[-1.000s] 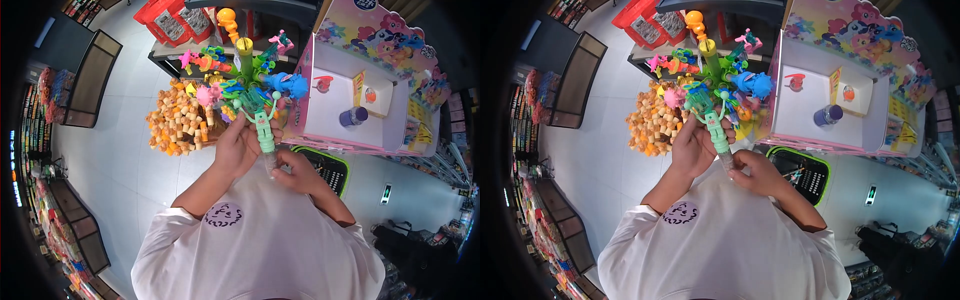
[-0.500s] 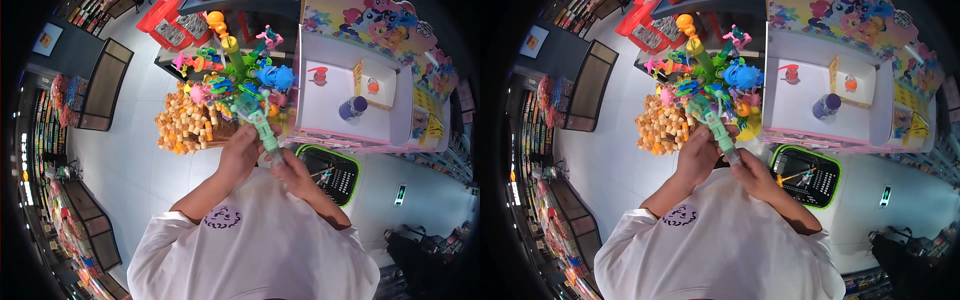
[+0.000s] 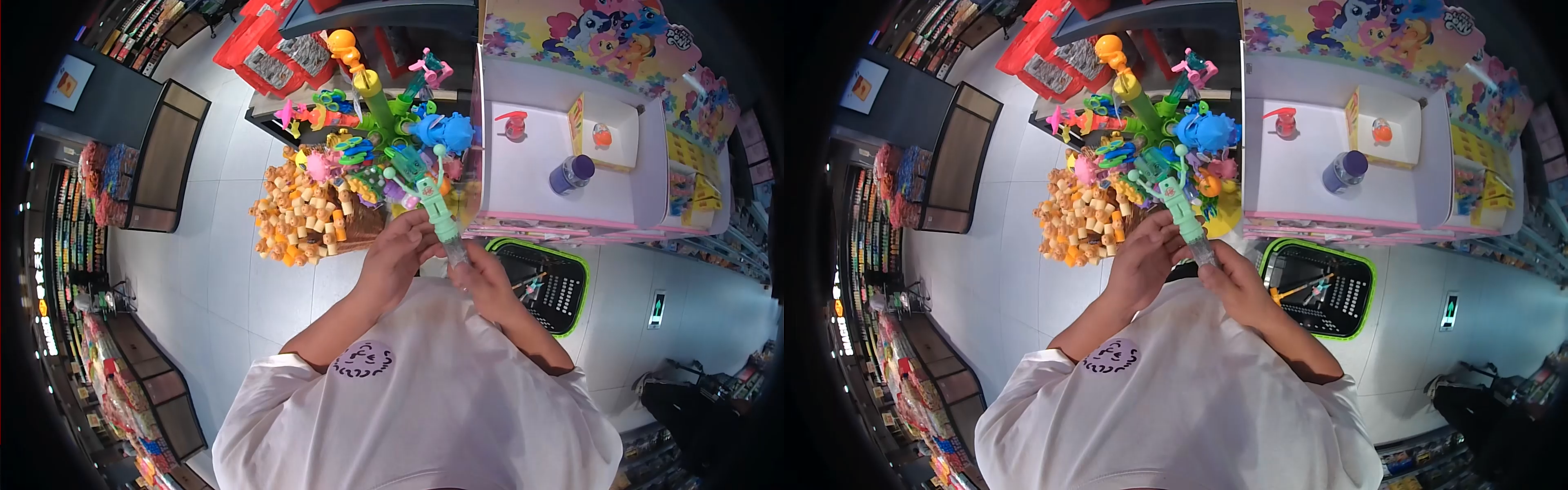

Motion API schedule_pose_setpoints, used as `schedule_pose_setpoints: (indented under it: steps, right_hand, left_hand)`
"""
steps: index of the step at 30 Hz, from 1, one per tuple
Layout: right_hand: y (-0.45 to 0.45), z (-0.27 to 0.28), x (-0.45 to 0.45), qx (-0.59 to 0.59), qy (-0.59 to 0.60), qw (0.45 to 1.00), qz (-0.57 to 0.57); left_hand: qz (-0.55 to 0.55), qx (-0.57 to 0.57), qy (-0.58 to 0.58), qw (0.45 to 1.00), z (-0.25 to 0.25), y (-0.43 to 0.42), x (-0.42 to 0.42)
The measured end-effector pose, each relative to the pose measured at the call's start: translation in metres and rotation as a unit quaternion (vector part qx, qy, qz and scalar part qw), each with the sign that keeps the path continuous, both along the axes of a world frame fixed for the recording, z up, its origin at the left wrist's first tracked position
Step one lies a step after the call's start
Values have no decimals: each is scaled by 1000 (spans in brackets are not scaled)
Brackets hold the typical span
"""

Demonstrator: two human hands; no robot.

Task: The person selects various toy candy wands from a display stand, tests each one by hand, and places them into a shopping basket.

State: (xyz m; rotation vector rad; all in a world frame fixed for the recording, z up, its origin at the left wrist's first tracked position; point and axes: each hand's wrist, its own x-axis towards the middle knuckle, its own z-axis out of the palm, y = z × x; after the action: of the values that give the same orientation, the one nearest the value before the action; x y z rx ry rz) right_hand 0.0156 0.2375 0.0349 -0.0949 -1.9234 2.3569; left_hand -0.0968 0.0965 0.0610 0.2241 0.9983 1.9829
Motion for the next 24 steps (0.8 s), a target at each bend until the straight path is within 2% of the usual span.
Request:
schedule_pose_setpoints:
  steps: [1,3,6,7,9,13,15,18,24]
  right_hand:
    - [-1,0,-1,1,0,1000,1]
    - [-5,-1,-1,-72,-16,996,-56]
    - [0,-9,-2,-102,-7,994,-45]
    - [1,-7,-3,-102,-6,994,-48]
    - [3,0,-3,29,-21,998,43]
    - [0,5,-4,-9,-20,999,32]
    - [3,3,-2,-72,-22,997,30]
    - [6,-1,0,-56,-37,997,45]
    - [10,-4,1,-56,-35,996,68]
  left_hand:
    - [1,1,0,1000,0,-1,-1]
    - [-9,15,8,1000,-2,-3,-2]
    - [-10,-10,17,1000,-2,-8,-4]
    - [-12,-10,17,1000,-4,-8,-5]
    - [1,-15,8,1000,-6,-9,-5]
    - [0,-40,36,999,-5,-7,-4]
    - [-2,-26,37,999,-2,-6,-3]
    - [-27,7,12,1000,-1,-6,-2]
    - [-18,-22,23,999,6,-1,2]
